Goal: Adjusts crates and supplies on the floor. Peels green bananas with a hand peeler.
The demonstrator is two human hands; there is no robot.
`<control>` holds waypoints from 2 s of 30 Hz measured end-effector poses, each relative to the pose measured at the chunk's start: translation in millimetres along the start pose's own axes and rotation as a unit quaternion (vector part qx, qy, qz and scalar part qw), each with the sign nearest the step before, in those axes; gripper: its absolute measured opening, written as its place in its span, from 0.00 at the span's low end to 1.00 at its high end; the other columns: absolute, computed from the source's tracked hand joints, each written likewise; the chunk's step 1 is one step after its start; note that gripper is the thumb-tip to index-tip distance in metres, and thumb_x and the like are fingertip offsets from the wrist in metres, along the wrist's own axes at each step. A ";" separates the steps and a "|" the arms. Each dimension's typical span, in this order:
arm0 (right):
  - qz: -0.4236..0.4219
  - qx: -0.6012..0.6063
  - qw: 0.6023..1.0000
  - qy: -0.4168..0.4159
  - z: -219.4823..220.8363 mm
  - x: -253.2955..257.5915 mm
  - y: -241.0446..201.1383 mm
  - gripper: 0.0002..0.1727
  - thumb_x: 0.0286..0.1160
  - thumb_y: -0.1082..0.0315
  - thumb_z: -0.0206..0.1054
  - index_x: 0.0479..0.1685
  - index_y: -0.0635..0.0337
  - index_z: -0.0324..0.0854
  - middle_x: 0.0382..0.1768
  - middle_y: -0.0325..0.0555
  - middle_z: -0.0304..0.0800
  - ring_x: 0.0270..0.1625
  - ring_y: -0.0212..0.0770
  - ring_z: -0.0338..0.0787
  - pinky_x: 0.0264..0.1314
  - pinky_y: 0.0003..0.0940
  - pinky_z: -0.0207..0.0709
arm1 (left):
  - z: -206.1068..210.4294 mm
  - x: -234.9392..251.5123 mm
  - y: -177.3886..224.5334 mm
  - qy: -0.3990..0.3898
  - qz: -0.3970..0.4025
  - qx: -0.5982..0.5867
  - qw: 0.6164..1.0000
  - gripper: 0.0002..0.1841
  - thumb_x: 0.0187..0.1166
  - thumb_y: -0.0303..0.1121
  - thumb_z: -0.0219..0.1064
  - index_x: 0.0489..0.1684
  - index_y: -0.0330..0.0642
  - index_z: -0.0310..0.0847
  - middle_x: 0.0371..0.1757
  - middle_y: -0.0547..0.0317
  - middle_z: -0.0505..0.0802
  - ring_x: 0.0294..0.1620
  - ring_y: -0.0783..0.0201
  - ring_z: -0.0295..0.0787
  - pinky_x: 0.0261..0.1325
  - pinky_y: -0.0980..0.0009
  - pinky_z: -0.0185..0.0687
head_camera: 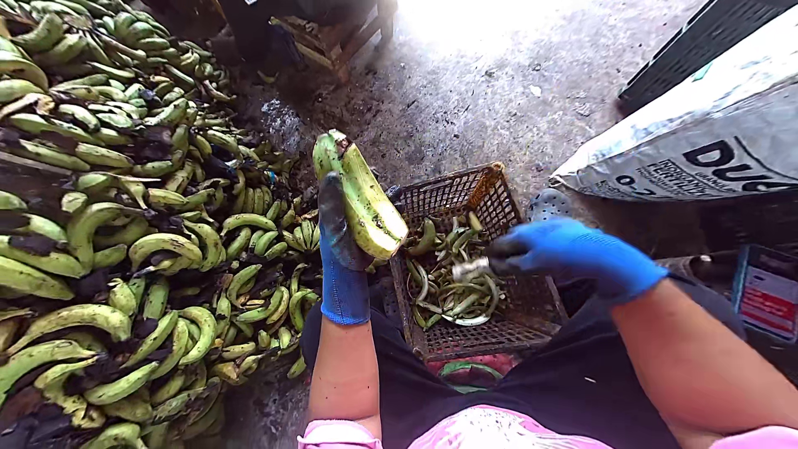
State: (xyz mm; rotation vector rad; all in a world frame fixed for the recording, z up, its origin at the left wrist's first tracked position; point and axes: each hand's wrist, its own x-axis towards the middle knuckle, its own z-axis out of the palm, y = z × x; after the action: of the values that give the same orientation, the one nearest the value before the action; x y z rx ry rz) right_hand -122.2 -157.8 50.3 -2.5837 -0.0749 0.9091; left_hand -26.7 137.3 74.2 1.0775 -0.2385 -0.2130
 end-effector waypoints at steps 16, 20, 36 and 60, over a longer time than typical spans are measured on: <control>-0.143 -0.025 0.783 0.605 2.2 -0.4 -28.6 0.29 0.72 0.51 0.72 0.76 0.36 0.82 0.61 0.57 0.90 0.59 0.62 0.89 0.55 0.68 0.72 | 30.4 -3.1 -11.9 -0.092 -0.034 -0.065 0.993 0.17 0.93 0.48 0.47 0.66 0.61 0.79 0.50 0.69 0.93 0.47 0.76 0.91 0.46 0.75 0.91; -0.106 -0.008 0.770 0.630 3.1 3.7 -33.1 0.30 0.70 0.51 0.76 0.77 0.34 0.81 0.61 0.58 0.89 0.58 0.62 0.88 0.55 0.67 0.72 | 35.2 0.2 -29.2 -0.171 -0.144 -0.229 0.947 0.25 0.82 0.61 0.59 0.66 0.56 0.81 0.52 0.54 0.95 0.50 0.57 0.95 0.49 0.56 0.94; -0.093 0.028 0.684 0.723 -20.9 -23.7 -0.8 0.29 0.72 0.56 0.77 0.72 0.58 0.81 0.67 0.61 0.84 0.69 0.58 0.82 0.74 0.55 0.70 | 43.4 -13.9 -40.1 -0.078 -0.171 0.028 0.982 0.32 0.81 0.56 0.63 0.82 0.55 0.66 0.52 0.58 0.92 0.47 0.68 0.92 0.49 0.68 0.92; -0.125 0.138 0.811 0.555 -9.4 1.3 -0.7 0.28 0.82 0.46 0.61 0.76 0.49 0.82 0.65 0.56 0.88 0.61 0.56 0.87 0.61 0.62 0.76 | 43.3 -3.8 -39.6 -0.083 -0.142 0.011 0.986 0.29 0.83 0.51 0.62 0.83 0.59 0.64 0.56 0.55 0.91 0.49 0.63 0.93 0.49 0.62 0.93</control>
State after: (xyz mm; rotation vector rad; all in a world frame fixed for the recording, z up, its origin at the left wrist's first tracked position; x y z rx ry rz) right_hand -115.3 -160.3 56.5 -2.3341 0.0482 -0.7035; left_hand -45.3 83.8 58.4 1.1140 -0.2362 -0.5579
